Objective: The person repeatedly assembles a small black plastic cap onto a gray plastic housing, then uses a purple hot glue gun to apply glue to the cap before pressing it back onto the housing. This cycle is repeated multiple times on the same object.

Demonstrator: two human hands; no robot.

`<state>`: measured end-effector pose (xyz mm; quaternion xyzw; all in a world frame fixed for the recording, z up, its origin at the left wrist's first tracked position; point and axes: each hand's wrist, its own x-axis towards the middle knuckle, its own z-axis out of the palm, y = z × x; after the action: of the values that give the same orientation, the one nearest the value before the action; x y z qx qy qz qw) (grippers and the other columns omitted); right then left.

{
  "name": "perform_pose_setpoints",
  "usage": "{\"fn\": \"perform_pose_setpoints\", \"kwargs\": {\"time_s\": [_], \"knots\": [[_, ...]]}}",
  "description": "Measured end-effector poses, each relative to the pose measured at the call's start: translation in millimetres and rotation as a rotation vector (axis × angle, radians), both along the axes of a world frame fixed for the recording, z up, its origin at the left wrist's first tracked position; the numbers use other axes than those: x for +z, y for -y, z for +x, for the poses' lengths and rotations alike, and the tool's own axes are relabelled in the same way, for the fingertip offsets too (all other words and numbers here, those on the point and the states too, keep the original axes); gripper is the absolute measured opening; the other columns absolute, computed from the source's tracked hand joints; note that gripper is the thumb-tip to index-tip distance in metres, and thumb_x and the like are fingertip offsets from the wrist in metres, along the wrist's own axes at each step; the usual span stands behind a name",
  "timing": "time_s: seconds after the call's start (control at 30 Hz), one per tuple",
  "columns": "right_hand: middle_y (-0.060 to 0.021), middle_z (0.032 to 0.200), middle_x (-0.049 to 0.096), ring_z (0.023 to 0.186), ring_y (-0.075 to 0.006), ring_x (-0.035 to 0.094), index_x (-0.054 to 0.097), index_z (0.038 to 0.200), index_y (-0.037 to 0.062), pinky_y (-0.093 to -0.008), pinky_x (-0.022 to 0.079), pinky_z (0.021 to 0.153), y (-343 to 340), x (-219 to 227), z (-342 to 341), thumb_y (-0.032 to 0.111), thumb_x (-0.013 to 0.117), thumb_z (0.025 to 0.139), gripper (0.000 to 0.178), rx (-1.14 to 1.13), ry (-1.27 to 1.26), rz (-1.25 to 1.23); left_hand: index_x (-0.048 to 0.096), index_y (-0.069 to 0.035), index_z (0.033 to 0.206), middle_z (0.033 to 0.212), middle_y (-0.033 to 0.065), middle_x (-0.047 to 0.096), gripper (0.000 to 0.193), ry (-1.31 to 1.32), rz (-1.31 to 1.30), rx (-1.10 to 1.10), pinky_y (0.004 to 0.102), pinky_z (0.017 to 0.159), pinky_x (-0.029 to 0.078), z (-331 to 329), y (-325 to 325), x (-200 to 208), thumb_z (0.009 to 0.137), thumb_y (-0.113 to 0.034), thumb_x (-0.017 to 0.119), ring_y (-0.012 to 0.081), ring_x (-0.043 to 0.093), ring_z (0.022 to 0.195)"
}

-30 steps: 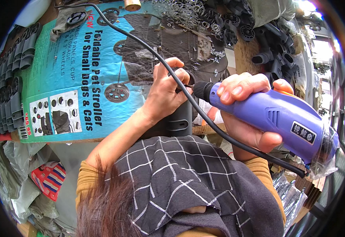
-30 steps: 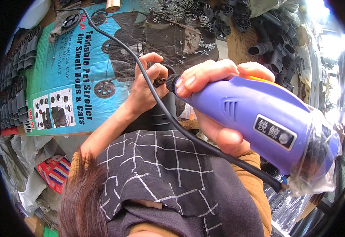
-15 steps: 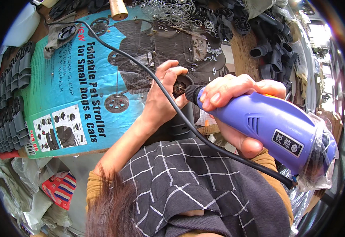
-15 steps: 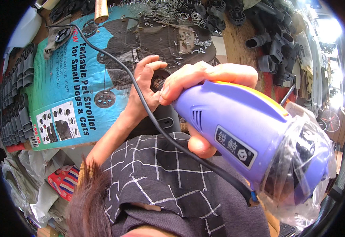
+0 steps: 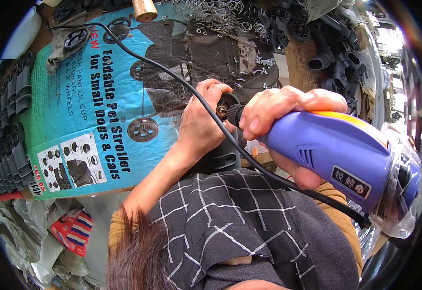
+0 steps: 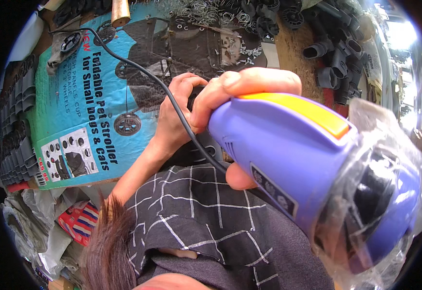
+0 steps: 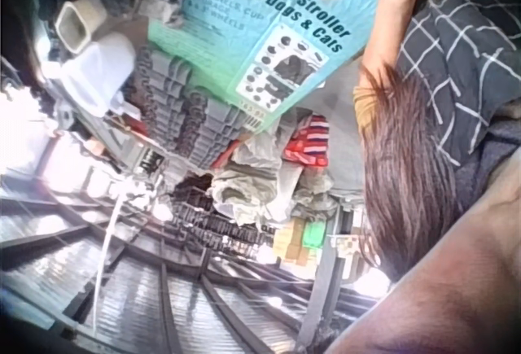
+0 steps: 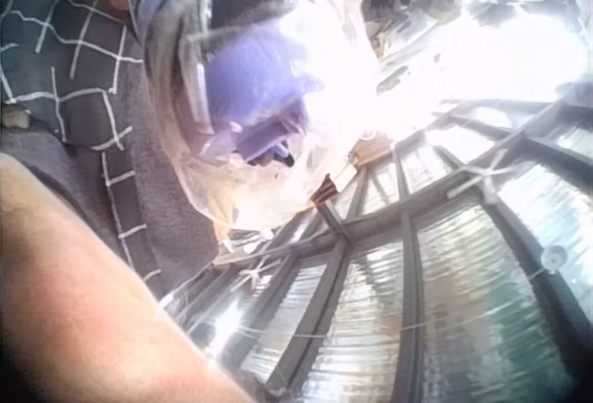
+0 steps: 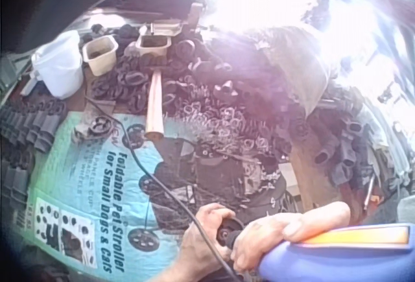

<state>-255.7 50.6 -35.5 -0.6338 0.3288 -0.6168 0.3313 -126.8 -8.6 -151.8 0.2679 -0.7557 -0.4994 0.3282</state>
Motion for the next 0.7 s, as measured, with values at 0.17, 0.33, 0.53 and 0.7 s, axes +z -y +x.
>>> {"fn": "perform_pose_setpoints", "kwargs": {"time_s": [0.17,0.33,0.53,0.7], "knots": [[-0.0189,0.085,0.062,0.074,-0.0294,0.064,0.031,0.135,0.0044,-0.0421,0.054,0.069,-3.0,9.6,4.4,0.059,0.072,0.077,0.09,-0.074,-0.205,0.115,0.06,-0.004,0.11,0.117,0.0189,0.056,0.055,-0.004,-0.065,-0.032,0.0432,0.09,0.049,-1.0,3.5,-0.3,0.061,-0.018,0.077,0.0371,0.057,0.108],[-0.0172,0.079,0.06,0.069,-0.0289,0.062,0.034,0.129,0.0062,-0.0436,0.053,0.07,-7.8,15.2,-12.2,0.071,0.055,0.082,0.083,-0.44,-0.115,0.214,0.06,-0.005,0.11,0.114,0.0178,0.059,0.05,0.064,0.087,-0.049,0.0426,0.091,0.049,3.3,2.2,5.1,0.07,-0.027,0.08,0.036,0.058,0.109],[-0.0145,0.088,0.069,0.079,-0.027,0.069,0.048,0.112,0.0033,-0.0383,0.054,0.072,-26.4,-38.4,-137.2,0.044,0.076,0.08,0.059,-1.34,-0.579,0.554,0.06,-0.005,0.11,0.113,0.0168,0.06,0.041,0.023,-0.015,-0.023,0.0406,0.093,0.047,2.2,1.8,6.8,0.079,-0.028,0.074,0.0342,0.057,0.109],[-0.0229,0.108,0.065,0.097,-0.0409,0.064,0.052,0.12,0.0037,-0.0449,0.05,0.086,-56.5,-90.8,-169.7,0.034,0.079,0.074,0.062,-1.383,-0.963,0.701,0.061,-0.005,0.109,0.111,0.0165,0.06,0.028,0.032,0.047,-0.041,0.0392,0.092,0.046,3.2,2.3,8.1,0.085,-0.018,0.066,0.0329,0.057,0.108]]}}
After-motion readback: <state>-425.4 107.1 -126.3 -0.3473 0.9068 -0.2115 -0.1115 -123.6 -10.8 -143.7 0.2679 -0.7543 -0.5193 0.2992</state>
